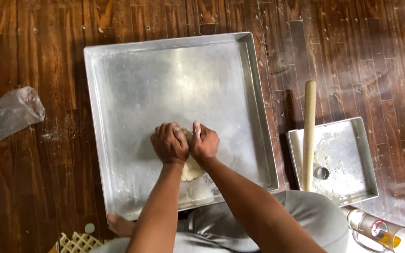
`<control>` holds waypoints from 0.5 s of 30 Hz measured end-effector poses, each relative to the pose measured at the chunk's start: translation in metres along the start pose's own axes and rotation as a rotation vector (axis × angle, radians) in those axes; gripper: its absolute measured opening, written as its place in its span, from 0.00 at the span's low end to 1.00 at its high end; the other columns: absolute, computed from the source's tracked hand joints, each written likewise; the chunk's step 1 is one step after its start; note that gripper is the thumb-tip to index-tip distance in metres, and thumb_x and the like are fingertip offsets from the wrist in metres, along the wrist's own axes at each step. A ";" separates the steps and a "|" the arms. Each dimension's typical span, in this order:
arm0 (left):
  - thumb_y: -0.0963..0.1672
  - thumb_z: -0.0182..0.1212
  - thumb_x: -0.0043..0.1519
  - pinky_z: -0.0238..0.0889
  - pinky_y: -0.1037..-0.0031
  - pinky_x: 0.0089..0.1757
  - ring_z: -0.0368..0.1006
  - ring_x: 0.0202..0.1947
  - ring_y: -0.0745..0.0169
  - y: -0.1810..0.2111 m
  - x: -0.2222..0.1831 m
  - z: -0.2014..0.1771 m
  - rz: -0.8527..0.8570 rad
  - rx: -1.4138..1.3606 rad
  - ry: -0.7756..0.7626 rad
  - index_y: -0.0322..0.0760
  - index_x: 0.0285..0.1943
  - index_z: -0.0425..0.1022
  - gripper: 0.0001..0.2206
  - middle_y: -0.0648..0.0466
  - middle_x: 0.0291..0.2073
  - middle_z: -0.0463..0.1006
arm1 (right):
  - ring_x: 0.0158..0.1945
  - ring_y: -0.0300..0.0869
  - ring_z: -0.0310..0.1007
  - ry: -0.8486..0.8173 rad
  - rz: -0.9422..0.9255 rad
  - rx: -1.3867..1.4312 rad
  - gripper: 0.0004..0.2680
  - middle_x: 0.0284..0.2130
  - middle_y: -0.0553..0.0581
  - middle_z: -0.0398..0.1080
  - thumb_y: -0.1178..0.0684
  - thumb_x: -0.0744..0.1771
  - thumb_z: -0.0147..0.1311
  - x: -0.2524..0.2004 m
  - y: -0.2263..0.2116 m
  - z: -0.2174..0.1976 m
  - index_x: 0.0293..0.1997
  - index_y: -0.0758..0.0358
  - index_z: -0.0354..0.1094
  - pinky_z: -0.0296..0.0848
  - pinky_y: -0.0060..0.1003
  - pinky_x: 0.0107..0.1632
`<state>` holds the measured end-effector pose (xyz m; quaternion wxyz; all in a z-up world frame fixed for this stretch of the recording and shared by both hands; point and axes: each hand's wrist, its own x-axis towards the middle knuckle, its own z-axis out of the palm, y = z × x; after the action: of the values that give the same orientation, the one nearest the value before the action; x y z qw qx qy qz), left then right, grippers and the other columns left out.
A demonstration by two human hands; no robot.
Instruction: Kneading a small piece of dough on a metal tray while sitting on the floor, including a brief moment of pouring liquid onto the dough.
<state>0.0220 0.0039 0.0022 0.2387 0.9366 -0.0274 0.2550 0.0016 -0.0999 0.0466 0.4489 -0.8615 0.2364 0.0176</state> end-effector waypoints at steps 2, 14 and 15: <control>0.46 0.47 0.65 0.62 0.61 0.37 0.71 0.32 0.51 -0.002 -0.002 0.003 -0.007 0.035 -0.005 0.48 0.31 0.68 0.09 0.56 0.26 0.68 | 0.40 0.66 0.74 -0.050 0.086 0.016 0.25 0.27 0.69 0.74 0.32 0.71 0.35 0.007 0.005 0.004 0.28 0.61 0.70 0.68 0.57 0.45; 0.55 0.42 0.70 0.64 0.56 0.58 0.72 0.62 0.38 0.027 0.012 -0.075 -0.822 -0.532 -0.709 0.38 0.58 0.82 0.25 0.42 0.55 0.81 | 0.58 0.60 0.73 -0.252 -0.148 -0.392 0.16 0.55 0.67 0.72 0.41 0.70 0.50 -0.006 0.046 -0.019 0.60 0.55 0.70 0.73 0.51 0.61; 0.54 0.44 0.69 0.63 0.58 0.60 0.71 0.63 0.41 0.037 0.012 -0.090 -0.904 -0.584 -0.669 0.41 0.58 0.81 0.24 0.44 0.56 0.81 | 0.59 0.62 0.72 -0.317 -0.361 -0.673 0.15 0.58 0.66 0.69 0.43 0.69 0.50 -0.007 0.065 -0.004 0.63 0.48 0.70 0.74 0.49 0.61</control>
<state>-0.0158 0.0141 0.0923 0.5470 0.7811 0.2292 -0.1955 -0.0332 -0.1319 0.0008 0.1690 -0.9745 -0.0095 0.1476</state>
